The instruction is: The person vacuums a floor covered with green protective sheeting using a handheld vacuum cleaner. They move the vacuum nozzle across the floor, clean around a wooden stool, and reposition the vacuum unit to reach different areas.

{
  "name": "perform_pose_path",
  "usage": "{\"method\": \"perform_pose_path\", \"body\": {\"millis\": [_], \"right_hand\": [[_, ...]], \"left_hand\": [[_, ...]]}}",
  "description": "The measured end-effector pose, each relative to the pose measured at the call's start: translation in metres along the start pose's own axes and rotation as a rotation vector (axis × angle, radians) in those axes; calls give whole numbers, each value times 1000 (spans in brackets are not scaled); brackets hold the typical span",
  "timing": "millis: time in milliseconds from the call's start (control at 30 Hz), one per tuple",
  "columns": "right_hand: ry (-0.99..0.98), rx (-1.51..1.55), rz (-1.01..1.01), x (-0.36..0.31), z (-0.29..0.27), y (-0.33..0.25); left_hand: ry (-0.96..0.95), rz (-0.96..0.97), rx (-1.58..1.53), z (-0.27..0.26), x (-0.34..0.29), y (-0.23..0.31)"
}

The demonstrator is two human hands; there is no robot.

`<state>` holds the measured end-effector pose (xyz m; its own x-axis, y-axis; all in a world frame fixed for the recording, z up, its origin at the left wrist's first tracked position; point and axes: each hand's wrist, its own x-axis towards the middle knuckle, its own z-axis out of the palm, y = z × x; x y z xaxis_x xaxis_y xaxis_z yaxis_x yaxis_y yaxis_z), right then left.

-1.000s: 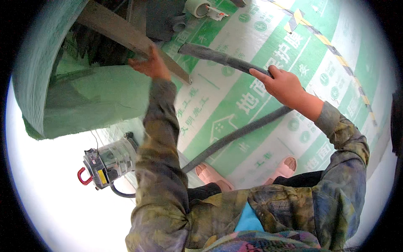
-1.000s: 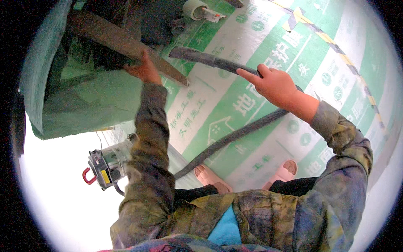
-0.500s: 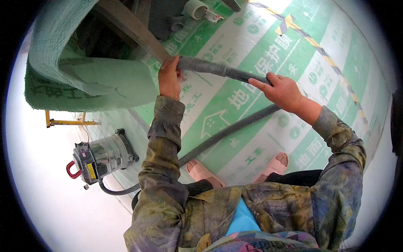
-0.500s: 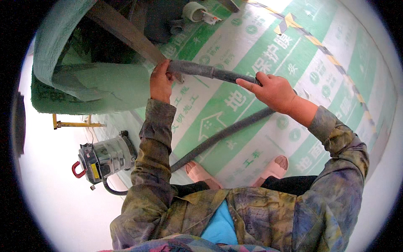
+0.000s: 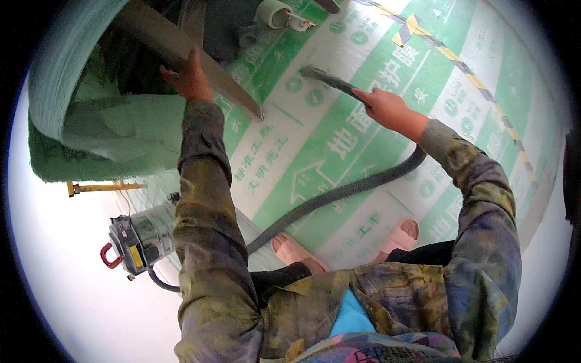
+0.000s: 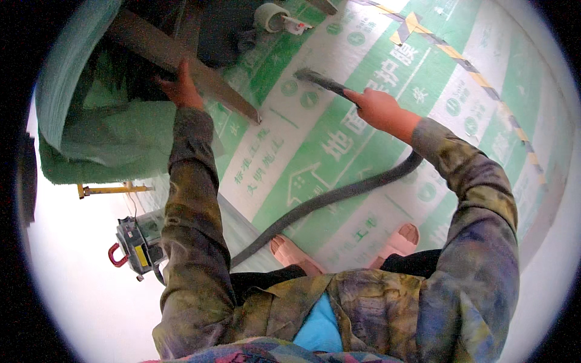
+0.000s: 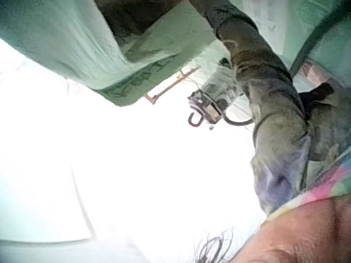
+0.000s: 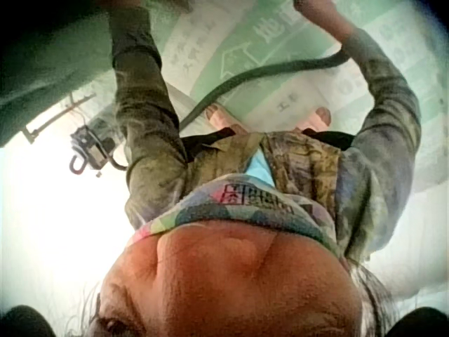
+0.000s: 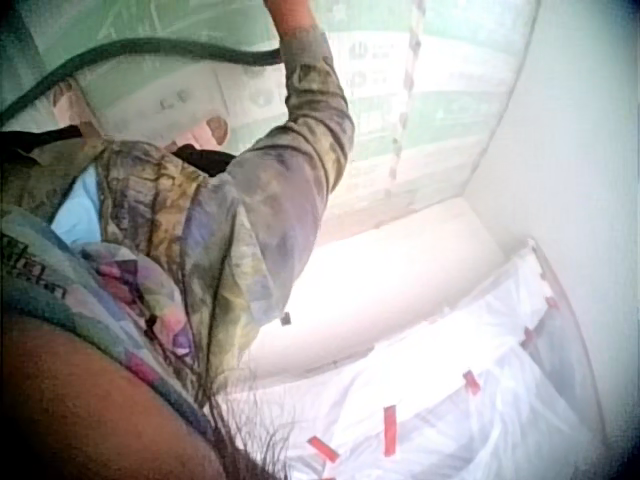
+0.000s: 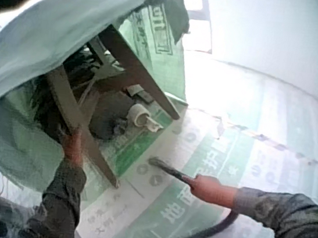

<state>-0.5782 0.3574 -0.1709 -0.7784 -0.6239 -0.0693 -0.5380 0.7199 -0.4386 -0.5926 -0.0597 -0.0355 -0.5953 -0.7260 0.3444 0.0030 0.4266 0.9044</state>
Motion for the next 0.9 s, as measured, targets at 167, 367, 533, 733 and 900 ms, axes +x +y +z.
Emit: {"method": "perform_pose_path", "body": {"millis": [167,367,533,733,900], "right_hand": [[-29,60,77,115,45,-16],[231,120,37,261,51,-27],[337,260,185,282,52,-31],[235,203,118,270,76,-26],[354,141,26,312,80,-28]], "left_hand": [[-48,-16,134,22,38,13],[89,-137,200,29,43,-7],[69,-13,53,29,48,-19],[100,-60,77,31,47,-24],[51,22,172,29,45,-15]]}}
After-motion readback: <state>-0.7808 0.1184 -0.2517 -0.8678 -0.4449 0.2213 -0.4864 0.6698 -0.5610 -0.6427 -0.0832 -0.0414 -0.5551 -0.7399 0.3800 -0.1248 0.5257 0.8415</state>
